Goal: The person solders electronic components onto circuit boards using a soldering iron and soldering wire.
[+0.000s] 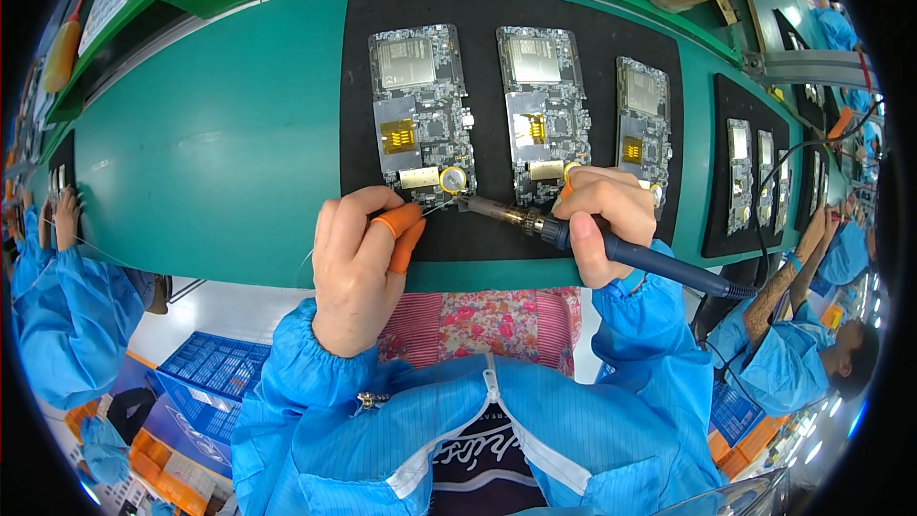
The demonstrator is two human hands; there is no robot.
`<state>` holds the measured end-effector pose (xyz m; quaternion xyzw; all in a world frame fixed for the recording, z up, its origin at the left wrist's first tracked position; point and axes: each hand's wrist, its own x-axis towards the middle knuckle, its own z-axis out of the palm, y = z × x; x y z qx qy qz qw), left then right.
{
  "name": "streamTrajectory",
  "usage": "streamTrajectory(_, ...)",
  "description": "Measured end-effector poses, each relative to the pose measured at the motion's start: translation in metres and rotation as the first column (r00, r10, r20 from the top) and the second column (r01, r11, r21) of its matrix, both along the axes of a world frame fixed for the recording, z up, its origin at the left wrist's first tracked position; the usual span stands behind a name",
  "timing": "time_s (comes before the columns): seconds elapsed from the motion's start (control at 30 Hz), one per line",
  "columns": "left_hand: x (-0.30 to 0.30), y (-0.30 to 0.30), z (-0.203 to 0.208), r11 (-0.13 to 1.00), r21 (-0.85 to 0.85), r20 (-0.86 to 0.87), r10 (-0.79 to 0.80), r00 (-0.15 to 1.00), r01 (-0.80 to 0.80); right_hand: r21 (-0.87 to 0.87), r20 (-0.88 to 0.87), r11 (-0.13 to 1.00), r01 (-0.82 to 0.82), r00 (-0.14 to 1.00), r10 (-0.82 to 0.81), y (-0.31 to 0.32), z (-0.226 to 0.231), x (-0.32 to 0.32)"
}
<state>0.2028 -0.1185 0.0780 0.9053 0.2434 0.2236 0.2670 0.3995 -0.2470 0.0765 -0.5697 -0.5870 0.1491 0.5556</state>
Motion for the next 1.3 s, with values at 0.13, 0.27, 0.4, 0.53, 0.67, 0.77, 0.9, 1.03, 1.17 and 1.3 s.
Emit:
streamTrajectory(0.13, 0.006, -0.001, -0.002, 0.999, 0.041, -0.004, -0.016, 1.0, 0.016, -0.004, 0.002, 1.0, -0.001, 1.0, 0.001, 0.0, -0.001, 0.001)
streamTrajectory(0.27, 0.012, -0.002, -0.006, 0.996, 0.063, 0.068, -0.062, 0.996, 0.058, -0.005, 0.005, 1.0, 0.004, 1.0, -0.004, 0.0, 0.0, 0.0)
streamTrajectory(0.4, 0.013, -0.004, -0.009, 0.999, 0.002, 0.056, -0.046, 0.997, 0.046, 0.003, -0.004, 1.0, 0.0, 1.0, 0.0, 0.001, -0.002, 0.0)
streamTrajectory(0.53, 0.011, -0.002, -0.008, 0.998, -0.024, 0.006, -0.061, 0.998, 0.061, 0.003, 0.007, 1.0, 0.006, 1.0, -0.006, 0.0, -0.001, 0.0)
streamTrajectory(0.67, 0.007, 0.002, -0.012, 0.991, 0.017, -0.09, -0.129, 0.987, 0.131, -0.001, 0.001, 1.0, -0.003, 1.0, 0.003, 0.001, 0.0, 0.001)
streamTrajectory(0.77, 0.007, 0.002, -0.009, 0.99, 0.045, -0.137, -0.127, 0.983, 0.134, -0.004, 0.021, 1.0, 0.005, 1.0, -0.005, 0.0, 0.0, 0.0)
streamTrajectory(0.9, 0.007, 0.003, -0.011, 0.988, 0.061, -0.111, -0.133, 0.985, 0.141, 0.051, -0.03, 0.998, 0.033, 0.999, -0.032, -0.006, 0.0, 0.002)
streamTrajectory(1.03, 0.006, 0.003, -0.01, 0.988, 0.06, -0.127, -0.136, 0.982, 0.145, 0.089, -0.052, 0.989, 0.121, 0.992, -0.116, -0.015, 0.008, 0.004)
streamTrajectory(1.17, 0.007, 0.002, 0.0, 0.984, -0.108, -0.152, -0.157, 0.976, 0.142, 0.108, -0.049, 0.967, 0.229, 0.973, -0.225, -0.028, 0.011, 0.011)
streamTrajectory(1.3, 0.002, -0.001, 0.011, 0.996, -0.066, -0.045, 0.049, 0.998, -0.052, 0.106, -0.119, 0.927, 0.36, 0.93, -0.348, -0.054, 0.009, 0.024)
